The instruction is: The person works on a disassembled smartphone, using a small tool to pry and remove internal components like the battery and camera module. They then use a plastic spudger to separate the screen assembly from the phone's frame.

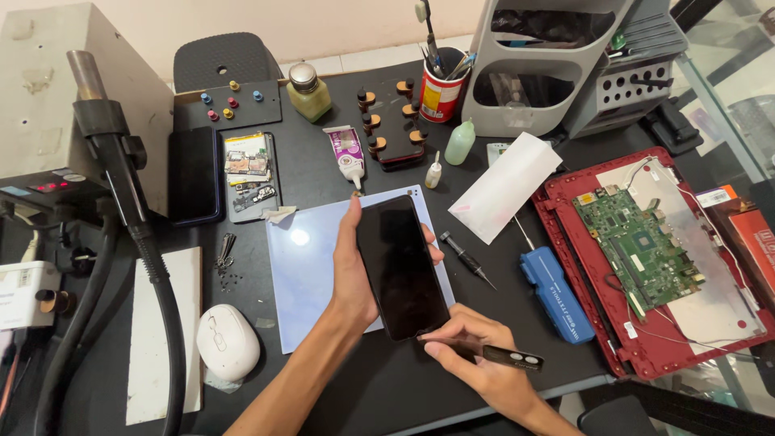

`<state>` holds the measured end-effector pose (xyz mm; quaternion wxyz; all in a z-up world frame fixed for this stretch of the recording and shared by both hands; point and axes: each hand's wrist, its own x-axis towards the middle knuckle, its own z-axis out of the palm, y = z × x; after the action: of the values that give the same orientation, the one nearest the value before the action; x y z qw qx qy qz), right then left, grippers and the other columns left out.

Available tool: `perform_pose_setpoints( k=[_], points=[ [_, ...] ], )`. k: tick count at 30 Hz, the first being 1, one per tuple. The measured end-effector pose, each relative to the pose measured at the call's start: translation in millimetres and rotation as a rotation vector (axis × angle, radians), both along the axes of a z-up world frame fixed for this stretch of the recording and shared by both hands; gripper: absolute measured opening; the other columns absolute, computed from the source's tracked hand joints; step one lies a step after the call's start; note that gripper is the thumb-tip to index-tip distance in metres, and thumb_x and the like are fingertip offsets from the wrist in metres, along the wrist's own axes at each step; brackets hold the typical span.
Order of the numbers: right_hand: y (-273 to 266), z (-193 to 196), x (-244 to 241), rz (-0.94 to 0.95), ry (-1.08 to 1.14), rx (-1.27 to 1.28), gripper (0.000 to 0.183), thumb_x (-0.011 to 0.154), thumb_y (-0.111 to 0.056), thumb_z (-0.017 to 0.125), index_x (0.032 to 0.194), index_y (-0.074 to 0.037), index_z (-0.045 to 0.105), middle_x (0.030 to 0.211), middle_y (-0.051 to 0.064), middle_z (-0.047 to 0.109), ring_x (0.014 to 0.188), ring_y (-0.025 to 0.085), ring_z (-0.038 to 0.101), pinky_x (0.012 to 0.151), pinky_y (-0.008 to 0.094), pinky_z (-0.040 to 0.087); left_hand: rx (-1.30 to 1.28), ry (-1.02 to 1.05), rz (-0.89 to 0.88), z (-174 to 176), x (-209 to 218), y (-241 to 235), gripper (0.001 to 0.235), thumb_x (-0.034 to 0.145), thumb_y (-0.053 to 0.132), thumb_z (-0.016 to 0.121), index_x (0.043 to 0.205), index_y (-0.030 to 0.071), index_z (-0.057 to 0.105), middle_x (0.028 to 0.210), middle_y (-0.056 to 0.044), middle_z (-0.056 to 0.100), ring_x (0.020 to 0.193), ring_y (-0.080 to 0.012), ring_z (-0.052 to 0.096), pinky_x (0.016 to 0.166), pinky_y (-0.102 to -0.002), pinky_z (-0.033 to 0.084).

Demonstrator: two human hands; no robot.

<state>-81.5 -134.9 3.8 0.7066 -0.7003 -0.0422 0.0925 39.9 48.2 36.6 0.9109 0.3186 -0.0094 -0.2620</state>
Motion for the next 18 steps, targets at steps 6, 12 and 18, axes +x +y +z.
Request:
perform_pose_setpoints(
  k=[6, 12, 18],
  points=[
    [-11.5, -3.6, 3.1, -0.066, -0.132, 0.028, 0.007, 0.087, 0.006, 0.072, 0.094, 0.005, 0.071, 0.106, 0.009, 0.06, 0.087, 0.011, 0.064, 0.076, 0.025, 0.053, -0.078, 0.016, 0.086, -7.9, 3.1, -0.1, 0.07, 0.105, 0.061, 0.026, 0.135, 0.005, 0.056, 0.094, -0.02, 0.069, 0.083, -0.033, 0.071, 0.08, -0.045, 0.058],
    [-27.5, -11.9, 8.9, -0.299, -0.129, -0.034, 0.005, 0.092, 0.007, 0.066, 0.096, 0.005, 0.067, 0.103, 0.01, 0.064, 0.093, 0.015, 0.072, 0.085, 0.027, 0.057, -0.055, 0.062, 0.052, -22.8, -0.6, -6.3, 0.065, 0.104, 0.051, 0.028, 0.134, 0.001, 0.055, 0.097, -0.019, 0.069, 0.085, -0.0339, 0.073, 0.08, -0.045, 0.058],
    [-52.5, -20.5, 5.4, -0.465, -0.084, -0.081, 0.009, 0.091, 0.007, 0.066, 0.1, 0.005, 0.065, 0.099, 0.009, 0.067, 0.091, 0.014, 0.07, 0.084, 0.025, 0.056, 0.031, 0.068, 0.04, -36.6, -19.0, -33.5, 0.053, 0.103, 0.043, 0.033, 0.122, -0.001, 0.056, 0.093, -0.017, 0.067, 0.083, -0.032, 0.072, 0.077, -0.044, 0.058]
  ],
)
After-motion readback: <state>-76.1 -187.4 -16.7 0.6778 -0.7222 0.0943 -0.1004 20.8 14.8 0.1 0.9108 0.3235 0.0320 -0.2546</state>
